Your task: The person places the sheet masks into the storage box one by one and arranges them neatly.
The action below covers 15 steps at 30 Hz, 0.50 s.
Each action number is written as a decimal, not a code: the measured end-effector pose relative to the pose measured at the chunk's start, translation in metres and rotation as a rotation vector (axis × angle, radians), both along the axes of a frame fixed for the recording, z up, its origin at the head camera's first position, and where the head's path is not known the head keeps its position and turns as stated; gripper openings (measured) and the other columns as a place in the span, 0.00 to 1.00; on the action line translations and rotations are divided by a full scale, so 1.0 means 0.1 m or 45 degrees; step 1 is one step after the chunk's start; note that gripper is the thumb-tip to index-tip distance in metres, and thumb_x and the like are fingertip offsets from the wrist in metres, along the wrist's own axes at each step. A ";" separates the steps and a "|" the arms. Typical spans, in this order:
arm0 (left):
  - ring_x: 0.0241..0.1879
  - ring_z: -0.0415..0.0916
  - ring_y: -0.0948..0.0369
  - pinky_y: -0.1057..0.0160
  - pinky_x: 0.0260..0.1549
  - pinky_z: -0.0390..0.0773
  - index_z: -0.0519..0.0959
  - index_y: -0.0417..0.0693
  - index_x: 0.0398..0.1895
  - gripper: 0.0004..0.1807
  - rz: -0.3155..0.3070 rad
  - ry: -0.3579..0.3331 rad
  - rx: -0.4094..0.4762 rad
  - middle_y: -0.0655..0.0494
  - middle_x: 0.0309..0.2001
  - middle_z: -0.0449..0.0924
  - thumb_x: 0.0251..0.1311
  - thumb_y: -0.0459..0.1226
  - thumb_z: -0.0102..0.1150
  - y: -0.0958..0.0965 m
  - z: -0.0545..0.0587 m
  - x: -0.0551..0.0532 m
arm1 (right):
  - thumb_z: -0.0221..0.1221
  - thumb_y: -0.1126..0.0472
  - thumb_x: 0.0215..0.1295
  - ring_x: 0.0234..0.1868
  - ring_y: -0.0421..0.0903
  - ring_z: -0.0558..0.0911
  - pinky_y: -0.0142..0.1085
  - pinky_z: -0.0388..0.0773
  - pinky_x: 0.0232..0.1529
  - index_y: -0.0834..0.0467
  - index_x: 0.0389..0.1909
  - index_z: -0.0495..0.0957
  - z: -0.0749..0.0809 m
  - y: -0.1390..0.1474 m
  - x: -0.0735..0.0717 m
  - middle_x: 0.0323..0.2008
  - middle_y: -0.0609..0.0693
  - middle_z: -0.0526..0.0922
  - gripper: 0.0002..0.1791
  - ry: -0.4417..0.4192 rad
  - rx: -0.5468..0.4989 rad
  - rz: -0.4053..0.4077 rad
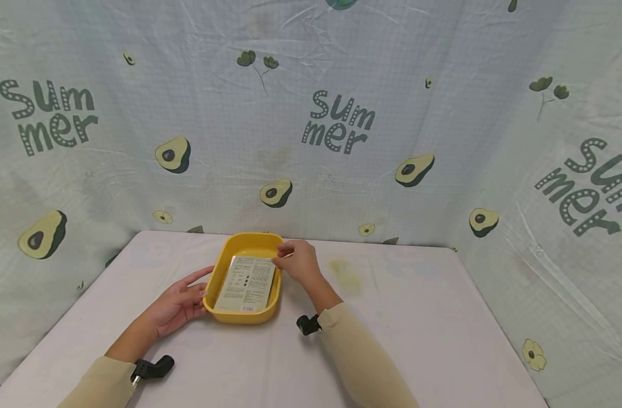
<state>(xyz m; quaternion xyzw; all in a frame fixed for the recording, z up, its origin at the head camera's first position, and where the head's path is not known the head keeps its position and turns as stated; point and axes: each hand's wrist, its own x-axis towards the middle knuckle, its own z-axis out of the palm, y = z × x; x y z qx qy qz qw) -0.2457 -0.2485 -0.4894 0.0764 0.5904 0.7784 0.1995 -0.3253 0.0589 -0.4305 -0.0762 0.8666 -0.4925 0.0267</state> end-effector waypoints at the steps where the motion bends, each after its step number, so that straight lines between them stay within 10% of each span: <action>1: 0.40 0.80 0.62 0.64 0.43 0.84 0.44 0.50 0.84 0.40 0.007 0.002 -0.014 0.57 0.51 0.78 0.75 0.31 0.51 0.00 0.00 0.00 | 0.72 0.59 0.61 0.39 0.45 0.85 0.37 0.86 0.45 0.60 0.55 0.84 0.00 0.02 0.00 0.43 0.50 0.87 0.22 -0.003 -0.001 -0.003; 15: 0.35 0.78 0.62 0.62 0.44 0.86 0.50 0.45 0.82 0.34 0.163 0.049 -0.307 0.56 0.41 0.75 0.78 0.39 0.48 -0.10 0.13 0.00 | 0.70 0.55 0.64 0.38 0.44 0.88 0.42 0.86 0.49 0.53 0.53 0.85 -0.05 0.62 0.11 0.43 0.49 0.88 0.18 0.024 -0.010 -0.036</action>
